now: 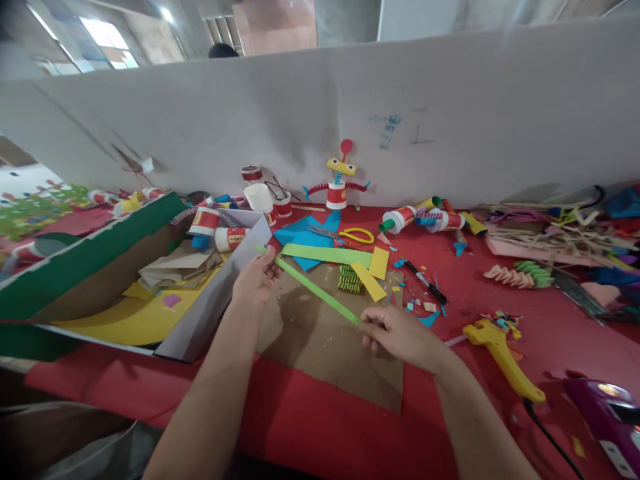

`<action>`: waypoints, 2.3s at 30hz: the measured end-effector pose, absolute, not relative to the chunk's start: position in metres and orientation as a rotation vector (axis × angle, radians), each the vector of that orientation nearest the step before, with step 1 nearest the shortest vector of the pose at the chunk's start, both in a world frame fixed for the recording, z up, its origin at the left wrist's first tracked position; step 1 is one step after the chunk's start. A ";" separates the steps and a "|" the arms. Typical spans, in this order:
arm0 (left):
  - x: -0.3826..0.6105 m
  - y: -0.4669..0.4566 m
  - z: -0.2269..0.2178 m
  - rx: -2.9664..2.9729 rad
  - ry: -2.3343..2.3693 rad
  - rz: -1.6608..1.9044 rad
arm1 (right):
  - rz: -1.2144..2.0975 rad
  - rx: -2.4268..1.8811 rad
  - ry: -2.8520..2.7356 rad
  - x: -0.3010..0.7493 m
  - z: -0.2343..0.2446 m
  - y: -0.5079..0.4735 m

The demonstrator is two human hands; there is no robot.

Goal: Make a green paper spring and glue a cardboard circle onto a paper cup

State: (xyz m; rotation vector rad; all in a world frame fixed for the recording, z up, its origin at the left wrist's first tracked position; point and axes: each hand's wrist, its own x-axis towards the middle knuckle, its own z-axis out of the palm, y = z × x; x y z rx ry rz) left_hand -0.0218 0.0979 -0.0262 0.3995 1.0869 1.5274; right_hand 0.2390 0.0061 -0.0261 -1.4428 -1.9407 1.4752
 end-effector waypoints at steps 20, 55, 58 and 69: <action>0.046 0.055 -0.033 0.819 0.883 0.780 | 1.436 -1.288 -1.541 0.198 -0.046 0.005; -0.013 0.097 -0.025 0.314 1.037 1.332 | 1.692 -1.260 -1.621 0.200 -0.039 0.000; -0.018 0.102 -0.024 0.251 1.009 1.490 | 1.620 -1.280 -1.648 0.206 -0.036 0.002; 0.041 0.057 -0.028 0.907 0.934 0.872 | 1.096 -1.424 -1.796 0.210 -0.043 0.007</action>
